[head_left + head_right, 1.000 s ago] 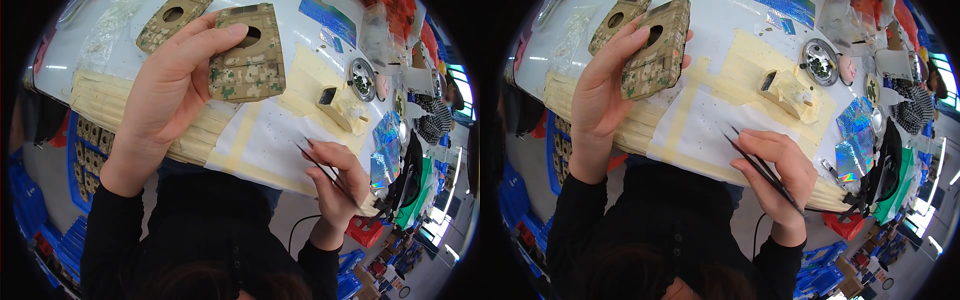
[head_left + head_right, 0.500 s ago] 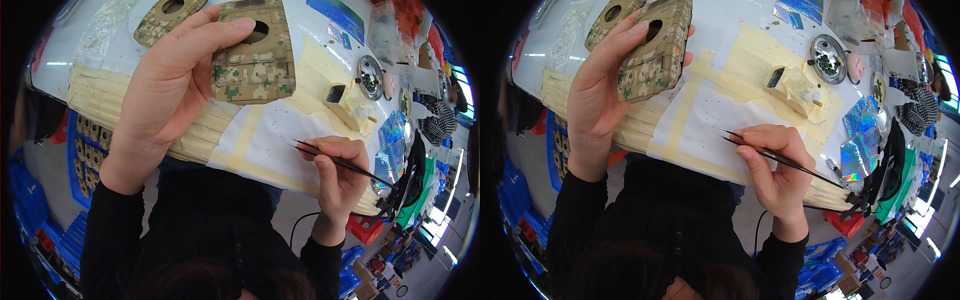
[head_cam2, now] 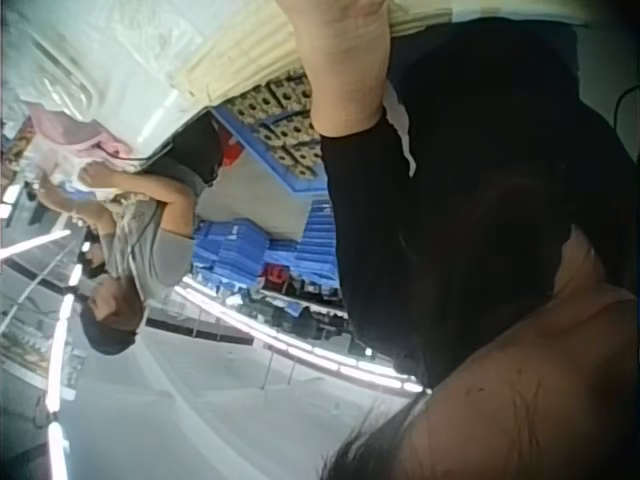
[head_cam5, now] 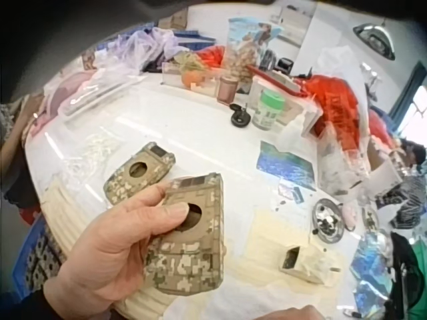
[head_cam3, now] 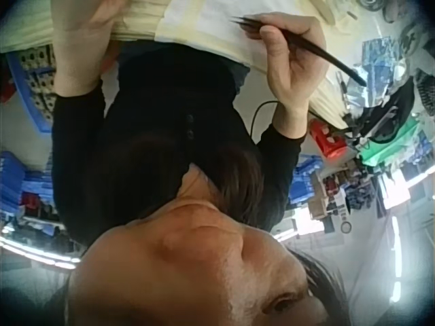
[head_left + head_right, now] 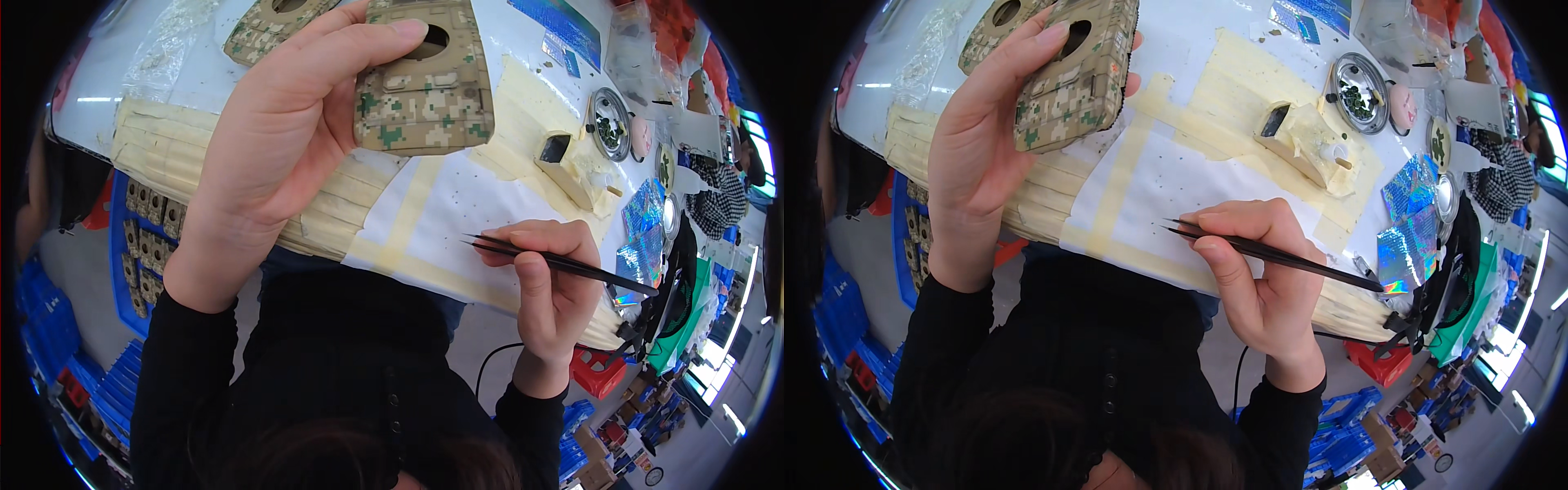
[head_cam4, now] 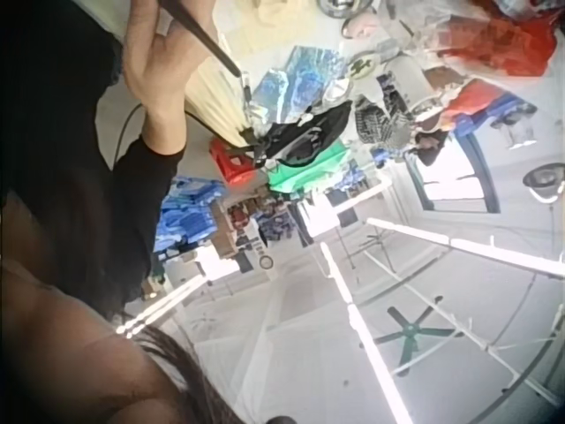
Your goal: Detailing and painting a camouflage-patterned toy tank model using a brush and tweezers.
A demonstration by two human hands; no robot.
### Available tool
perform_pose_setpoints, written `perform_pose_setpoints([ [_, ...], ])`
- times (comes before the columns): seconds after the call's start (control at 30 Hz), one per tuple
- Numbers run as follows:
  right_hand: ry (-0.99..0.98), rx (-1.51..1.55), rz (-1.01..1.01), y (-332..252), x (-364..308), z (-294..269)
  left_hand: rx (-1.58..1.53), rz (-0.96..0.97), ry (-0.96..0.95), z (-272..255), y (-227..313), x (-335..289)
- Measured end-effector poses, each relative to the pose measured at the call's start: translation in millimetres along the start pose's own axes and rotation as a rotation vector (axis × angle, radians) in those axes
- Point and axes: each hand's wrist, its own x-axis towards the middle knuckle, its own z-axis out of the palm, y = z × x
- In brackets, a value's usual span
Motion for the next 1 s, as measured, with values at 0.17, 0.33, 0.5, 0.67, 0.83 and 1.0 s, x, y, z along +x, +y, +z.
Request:
perform_pose_setpoints([
  [0.17,0.058,0.131,-0.010,1,-18,12,0.004,-0.009,-0.061,-12,-2,5],
  [0.33,0.098,0.063,-0.075,9,-28,20,0.058,-0.006,0.015,-3,-2,2],
  [0.5,0.173,0.057,-0.151,8,-15,23,0.015,-0.029,-0.001,-4,-1,-1],
  [0.67,0.178,-0.042,-0.147,11,2,25,0.005,-0.023,-0.002,-4,-2,0],
  [0.83,0.233,-0.016,-0.040,10,5,31,-0.016,-0.019,-0.033,-4,-1,-1],
  [1.0,0.228,-0.064,-0.044,11,6,31,0.045,0.004,-0.067,-7,-2,1],
])
